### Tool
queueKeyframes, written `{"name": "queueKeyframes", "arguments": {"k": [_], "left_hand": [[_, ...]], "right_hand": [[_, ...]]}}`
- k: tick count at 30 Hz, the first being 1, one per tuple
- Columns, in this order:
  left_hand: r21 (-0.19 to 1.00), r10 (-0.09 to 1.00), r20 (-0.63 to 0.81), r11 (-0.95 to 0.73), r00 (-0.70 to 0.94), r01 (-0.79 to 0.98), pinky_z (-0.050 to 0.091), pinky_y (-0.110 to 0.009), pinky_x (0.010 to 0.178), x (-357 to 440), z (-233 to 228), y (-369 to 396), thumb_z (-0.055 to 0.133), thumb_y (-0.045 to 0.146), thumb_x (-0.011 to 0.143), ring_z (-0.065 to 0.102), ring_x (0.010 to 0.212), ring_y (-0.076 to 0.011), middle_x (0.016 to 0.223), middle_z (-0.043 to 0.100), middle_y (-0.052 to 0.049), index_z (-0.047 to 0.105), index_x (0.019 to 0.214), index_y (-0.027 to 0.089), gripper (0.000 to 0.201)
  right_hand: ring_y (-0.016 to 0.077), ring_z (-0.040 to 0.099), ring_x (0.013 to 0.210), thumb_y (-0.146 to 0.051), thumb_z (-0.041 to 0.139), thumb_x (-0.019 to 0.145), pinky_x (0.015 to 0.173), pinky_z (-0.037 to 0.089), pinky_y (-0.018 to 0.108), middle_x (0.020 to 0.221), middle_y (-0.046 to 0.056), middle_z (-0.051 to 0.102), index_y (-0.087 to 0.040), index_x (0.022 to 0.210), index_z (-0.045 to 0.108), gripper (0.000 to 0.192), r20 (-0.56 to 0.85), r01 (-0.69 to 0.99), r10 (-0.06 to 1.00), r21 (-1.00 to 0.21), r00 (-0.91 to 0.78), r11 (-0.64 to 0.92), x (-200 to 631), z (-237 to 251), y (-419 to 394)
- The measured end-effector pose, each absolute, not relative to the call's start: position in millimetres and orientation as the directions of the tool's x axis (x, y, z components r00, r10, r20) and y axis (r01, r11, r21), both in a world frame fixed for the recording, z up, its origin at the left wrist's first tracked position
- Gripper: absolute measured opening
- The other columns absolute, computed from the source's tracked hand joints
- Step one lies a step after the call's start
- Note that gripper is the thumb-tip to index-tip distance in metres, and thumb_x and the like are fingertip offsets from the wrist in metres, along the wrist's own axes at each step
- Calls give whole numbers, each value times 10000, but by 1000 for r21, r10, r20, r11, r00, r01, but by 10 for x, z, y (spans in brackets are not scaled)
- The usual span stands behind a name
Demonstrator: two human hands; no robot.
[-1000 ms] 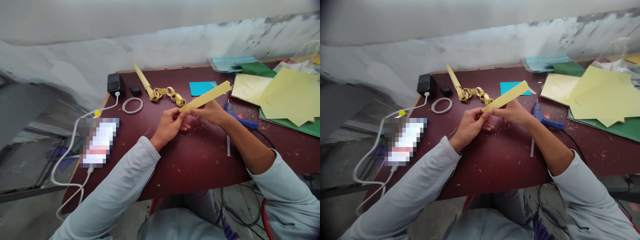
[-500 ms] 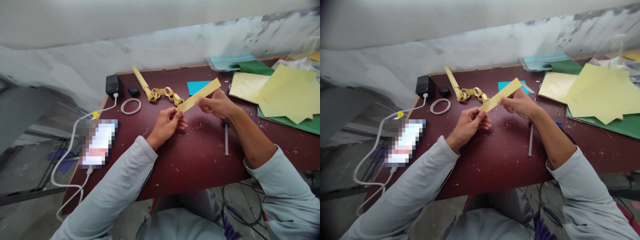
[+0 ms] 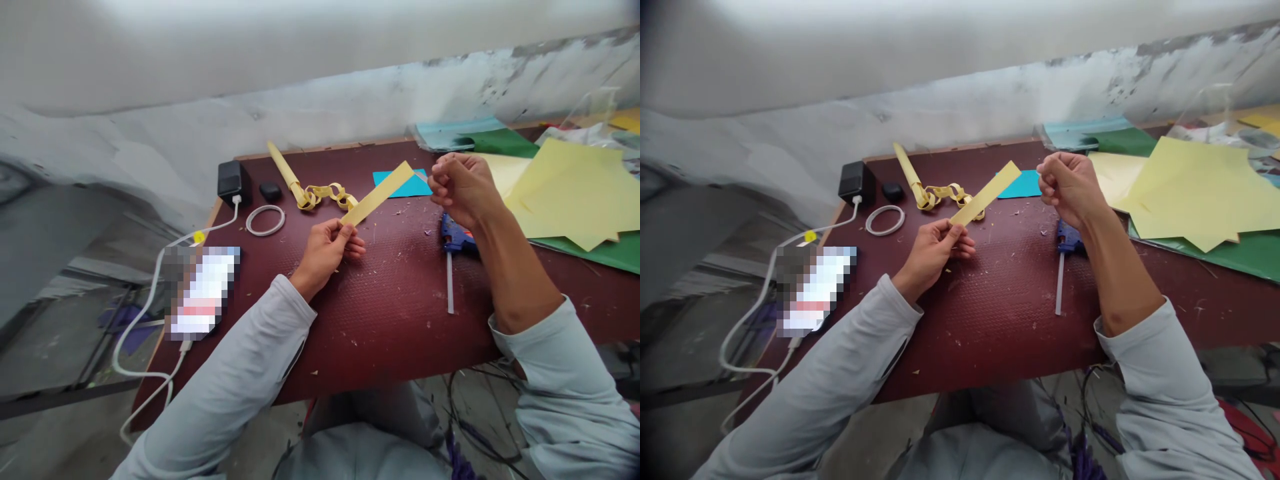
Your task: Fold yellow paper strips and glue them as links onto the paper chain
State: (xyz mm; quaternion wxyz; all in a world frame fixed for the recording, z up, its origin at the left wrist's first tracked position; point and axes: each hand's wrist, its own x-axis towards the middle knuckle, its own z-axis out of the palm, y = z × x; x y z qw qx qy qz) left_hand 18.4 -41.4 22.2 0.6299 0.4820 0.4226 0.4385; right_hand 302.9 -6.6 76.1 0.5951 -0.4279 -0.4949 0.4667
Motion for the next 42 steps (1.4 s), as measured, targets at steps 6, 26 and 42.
{"name": "queueKeyframes", "arguments": {"k": [6, 26, 42], "left_hand": [[918, 905, -182, 296, 385, -262, 635, -207, 643, 232, 312, -485, 735, 355, 1078, 761, 647, -101, 850, 807, -55, 684, 984, 126, 253], [955, 866, -98, 221, 490, -199, 591, -191, 545, 249, 205, -518, 871, 581, 928, 796, 638, -145, 806, 819, -81, 705, 949, 132, 479], [976, 976, 73, -28, 206, -215, 646, -247, 674, 270, 248, -460, 847, 535, 958, 780, 750, -130, 1030, 796, -44, 661, 1214, 201, 460]], "right_hand": [[93, 485, 472, -404, 940, 830, 390, 379, 253, 629, -23, 638, -203, 900, 776, 269, 95, 20, 968, -995, -234, 102, 2669, 585, -169], [95, 393, 415, -646, 780, 949, 344, 253, 272, 560, 6, 579, -245, 627, 584, 551, 301, 63, 953, -952, 33, 299, 2631, 587, -128], [97, 387, 425, -666, 704, 1017, 394, 276, 280, 542, -10, 522, -238, 634, 597, 584, 343, 95, 939, -935, 8, 341, 2559, 581, -201]]}}
